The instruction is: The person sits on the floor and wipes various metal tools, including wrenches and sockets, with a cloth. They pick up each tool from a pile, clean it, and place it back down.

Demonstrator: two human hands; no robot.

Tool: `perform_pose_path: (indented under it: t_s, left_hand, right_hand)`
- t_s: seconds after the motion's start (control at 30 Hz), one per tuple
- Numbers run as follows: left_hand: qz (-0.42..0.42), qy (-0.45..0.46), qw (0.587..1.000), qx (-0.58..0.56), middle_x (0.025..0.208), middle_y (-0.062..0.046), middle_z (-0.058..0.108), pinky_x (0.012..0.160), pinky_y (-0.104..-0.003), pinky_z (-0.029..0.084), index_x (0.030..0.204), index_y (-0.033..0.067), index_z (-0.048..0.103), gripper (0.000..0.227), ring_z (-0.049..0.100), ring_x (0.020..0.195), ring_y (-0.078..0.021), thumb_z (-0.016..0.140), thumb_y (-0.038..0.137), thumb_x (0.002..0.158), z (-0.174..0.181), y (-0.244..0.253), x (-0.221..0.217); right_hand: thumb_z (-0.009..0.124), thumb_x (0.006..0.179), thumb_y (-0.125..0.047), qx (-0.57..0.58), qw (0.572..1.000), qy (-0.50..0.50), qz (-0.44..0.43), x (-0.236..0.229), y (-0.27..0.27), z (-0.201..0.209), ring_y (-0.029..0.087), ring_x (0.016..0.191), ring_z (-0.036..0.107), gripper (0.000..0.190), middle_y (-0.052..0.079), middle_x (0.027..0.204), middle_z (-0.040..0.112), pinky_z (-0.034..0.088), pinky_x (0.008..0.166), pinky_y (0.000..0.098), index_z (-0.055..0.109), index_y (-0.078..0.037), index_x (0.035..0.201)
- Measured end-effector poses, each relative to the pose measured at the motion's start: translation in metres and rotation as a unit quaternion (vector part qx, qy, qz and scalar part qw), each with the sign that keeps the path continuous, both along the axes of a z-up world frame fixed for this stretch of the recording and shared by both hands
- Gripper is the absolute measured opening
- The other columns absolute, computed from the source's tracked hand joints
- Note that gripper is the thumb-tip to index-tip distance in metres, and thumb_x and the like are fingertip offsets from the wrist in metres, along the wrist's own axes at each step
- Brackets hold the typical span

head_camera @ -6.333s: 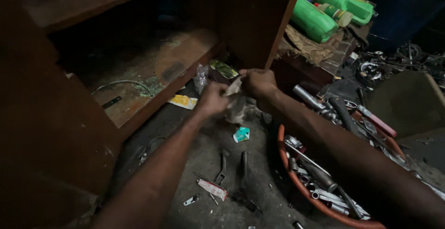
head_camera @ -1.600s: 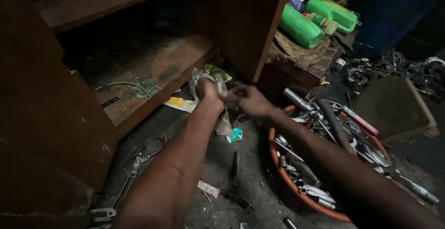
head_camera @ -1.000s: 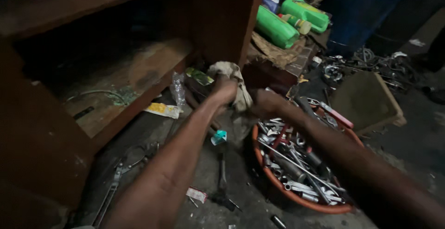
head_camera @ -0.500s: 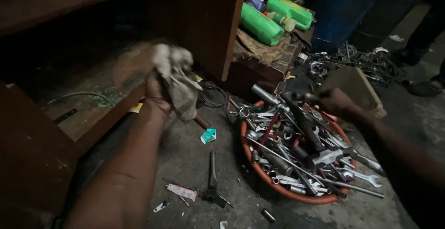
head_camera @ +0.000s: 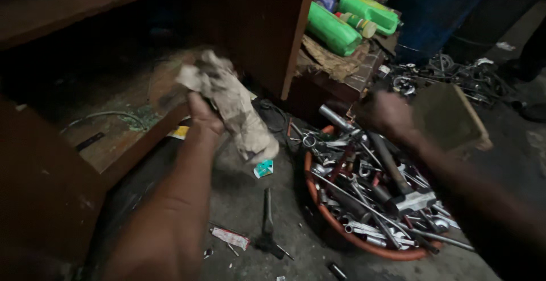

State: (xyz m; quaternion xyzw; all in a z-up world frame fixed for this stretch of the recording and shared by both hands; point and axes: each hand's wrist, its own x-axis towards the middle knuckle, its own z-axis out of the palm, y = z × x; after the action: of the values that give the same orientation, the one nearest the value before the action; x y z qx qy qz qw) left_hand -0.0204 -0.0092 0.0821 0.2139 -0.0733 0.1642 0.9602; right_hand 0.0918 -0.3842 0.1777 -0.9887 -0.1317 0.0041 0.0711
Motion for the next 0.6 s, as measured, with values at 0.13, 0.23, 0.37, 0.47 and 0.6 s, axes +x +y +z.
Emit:
perform_pose_path:
  t_s: [0.13,0.23,0.37,0.47,0.6]
  left_hand:
    - [-0.017,0.061,0.997,-0.031,0.124,-0.014,0.070,0.099,-0.047,0.056,0.131,0.0077,0.066,0.060,0.068,0.112,-0.0323,0.041,0.055,0.102,-0.022,0.001,0.007]
    - [-0.130,-0.120,0.984,-0.023,0.125,-0.016,0.067,0.100,-0.050,0.054,0.133,0.0080,0.064,0.059,0.066,0.113,-0.0337,0.042,0.054,0.104,-0.025,0.011,0.002]
    - [-0.159,0.009,0.984,-0.080,0.122,-0.016,0.067,0.094,-0.052,0.058,0.130,0.0075,0.065,0.072,0.065,0.110,-0.0329,0.043,0.069,0.100,-0.045,0.020,0.016]
    - [-0.301,-0.079,0.945,-0.101,0.130,-0.021,0.067,0.090,-0.053,0.060,0.140,0.0000,0.061,0.072,0.067,0.111,-0.0369,0.040,0.063,0.112,-0.083,0.014,0.005]
    - [-0.238,-0.059,0.969,0.012,0.122,-0.021,0.072,0.085,-0.041,0.060,0.136,0.0012,0.061,0.086,0.071,0.102,-0.0305,0.049,0.072,0.088,-0.104,0.058,0.014]
  right_hand:
    - [0.078,0.077,-0.031,-0.103,0.985,0.025,0.138,-0.022,0.095,-0.045,0.039,0.097,0.074,0.034,0.022,0.106,0.075,0.060,0.083,0.0487,0.078,-0.008,0.103]
    - [0.068,0.090,-0.031,-0.075,0.972,0.071,0.211,-0.033,0.150,-0.112,0.041,0.103,0.071,0.032,0.025,0.110,0.073,0.058,0.089,0.0501,0.075,-0.005,0.105]
    - [0.064,0.089,-0.032,-0.118,0.951,0.095,0.271,-0.016,0.199,-0.194,0.039,0.110,0.069,0.037,0.024,0.115,0.071,0.056,0.094,0.0491,0.073,-0.002,0.109]
    - [0.053,0.097,-0.043,-0.100,0.961,0.089,0.242,-0.002,0.210,-0.233,0.039,0.111,0.068,0.043,0.021,0.118,0.070,0.054,0.094,0.0506,0.073,-0.009,0.113]
    - [0.058,0.094,-0.043,-0.098,0.967,0.103,0.212,0.025,0.210,-0.259,0.038,0.111,0.068,0.042,0.021,0.117,0.070,0.055,0.094,0.0495,0.073,-0.009,0.113]
